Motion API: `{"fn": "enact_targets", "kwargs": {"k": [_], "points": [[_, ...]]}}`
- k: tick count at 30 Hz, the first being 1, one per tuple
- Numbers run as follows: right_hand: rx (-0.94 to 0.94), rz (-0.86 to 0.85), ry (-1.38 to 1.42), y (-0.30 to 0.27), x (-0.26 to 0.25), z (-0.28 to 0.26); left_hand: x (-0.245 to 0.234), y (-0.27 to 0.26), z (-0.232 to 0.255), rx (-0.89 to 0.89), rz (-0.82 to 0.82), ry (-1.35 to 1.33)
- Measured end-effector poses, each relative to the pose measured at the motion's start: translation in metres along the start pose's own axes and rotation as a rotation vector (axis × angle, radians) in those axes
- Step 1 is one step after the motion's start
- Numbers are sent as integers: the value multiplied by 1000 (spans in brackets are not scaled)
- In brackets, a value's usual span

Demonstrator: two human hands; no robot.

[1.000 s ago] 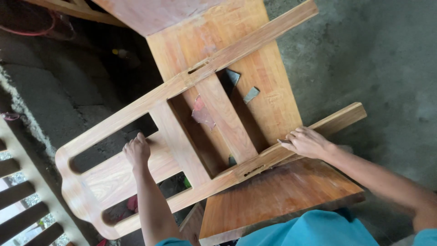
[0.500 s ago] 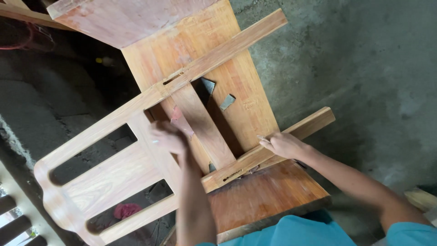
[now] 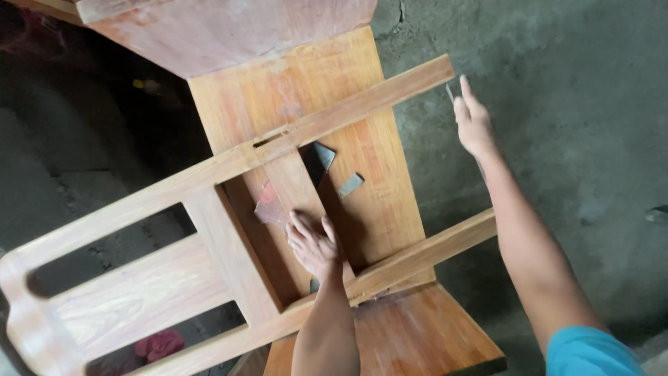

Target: Sanding and scraping a wooden furniture frame to smooth the surface.

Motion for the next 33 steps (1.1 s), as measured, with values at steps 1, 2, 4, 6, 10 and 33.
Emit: {"fn": "enact_targets", "kwargs": {"k": [1,2,4,6,10,33], "points": [[11,3,-4,19,-1,-1,1,2,1,6,-11,0],[-136,99,2,37,-8,-13,0,4,3,26,1,-18],[-261,190,1,60,-9,-19,2,3,6,48,-8,-29],[-167,295,-126,79,1,-11,-5,2,8,61,81,-1],[-156,463,-187,49,42,-25,-2,4,8,49,51,24],[-612,399,-653,-55,-52,-61,-4,0,9,18,-73,-20]]}}
Point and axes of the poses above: each hand's wrist, its own y-axis towards the middle knuckle, its own x-axis out of the palm, z = x × y, the point moved 8 cm from there along y, towards the middle knuckle, and after that the axes turned 8 degrees about -z, right-handed, at the moved point
